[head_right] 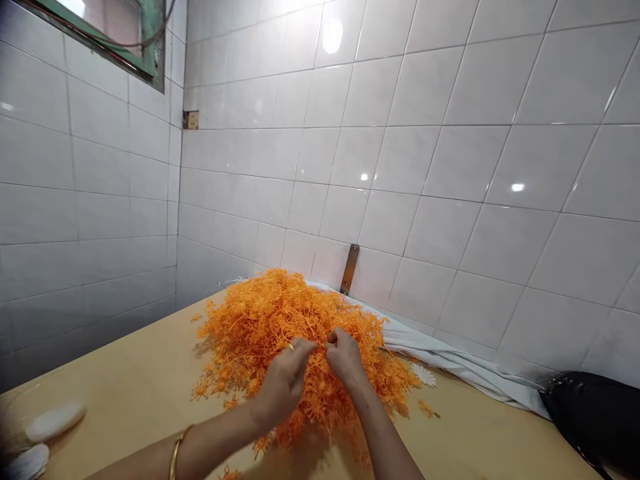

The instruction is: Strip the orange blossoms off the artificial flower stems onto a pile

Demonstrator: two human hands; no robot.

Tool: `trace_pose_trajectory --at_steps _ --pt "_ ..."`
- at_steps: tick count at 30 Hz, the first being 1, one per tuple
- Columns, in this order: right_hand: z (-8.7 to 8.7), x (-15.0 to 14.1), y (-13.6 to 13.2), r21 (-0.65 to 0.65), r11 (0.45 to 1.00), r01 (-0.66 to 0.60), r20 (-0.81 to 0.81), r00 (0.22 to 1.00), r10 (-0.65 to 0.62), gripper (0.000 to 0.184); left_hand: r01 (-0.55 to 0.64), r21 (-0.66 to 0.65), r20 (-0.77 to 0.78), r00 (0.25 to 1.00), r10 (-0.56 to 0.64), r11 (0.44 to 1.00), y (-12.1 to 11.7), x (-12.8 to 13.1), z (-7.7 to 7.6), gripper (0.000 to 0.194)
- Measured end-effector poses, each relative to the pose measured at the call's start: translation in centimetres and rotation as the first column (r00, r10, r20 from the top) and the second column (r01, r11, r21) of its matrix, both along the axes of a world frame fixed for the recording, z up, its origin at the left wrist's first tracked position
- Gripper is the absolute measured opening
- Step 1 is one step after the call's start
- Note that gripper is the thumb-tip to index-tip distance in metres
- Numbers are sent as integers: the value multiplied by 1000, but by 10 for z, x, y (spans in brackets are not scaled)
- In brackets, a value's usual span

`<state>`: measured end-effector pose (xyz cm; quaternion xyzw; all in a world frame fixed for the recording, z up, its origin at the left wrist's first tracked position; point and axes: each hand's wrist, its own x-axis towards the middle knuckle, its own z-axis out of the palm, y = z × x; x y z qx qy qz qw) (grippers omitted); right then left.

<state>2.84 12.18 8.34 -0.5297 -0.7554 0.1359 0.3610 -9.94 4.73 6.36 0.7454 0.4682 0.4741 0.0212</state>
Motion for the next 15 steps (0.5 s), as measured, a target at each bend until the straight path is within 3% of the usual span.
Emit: trace_pose_trajectory --at_steps 2,4,7,9,11,15 --pt "10 -1 -3 -11 1000 28 -79 996 -29 8 -133 11 33 991 133 991 16 -12 9 33" --pt "22 -6 -9 -64 998 3 -256 967 -19 9 -209 -12 -96 974 207 978 34 -19 10 30" --pt "37 -12 -19 -254 944 -209 -617 787 9 12 -265 -77 -429 879 208 961 55 -22 -2 26" --pt "41 -10 -26 -365 876 -316 -706 707 -39 14 -291 -93 -557 808 192 952 63 -21 -10 29" --pt "40 -3 -34 -435 855 -282 -659 747 -88 14 -305 -90 -604 774 191 948 68 -20 -15 28" --pt "28 19 -51 -405 905 -127 -374 926 -38 19 -284 -69 -625 760 180 956 75 -18 -14 22"
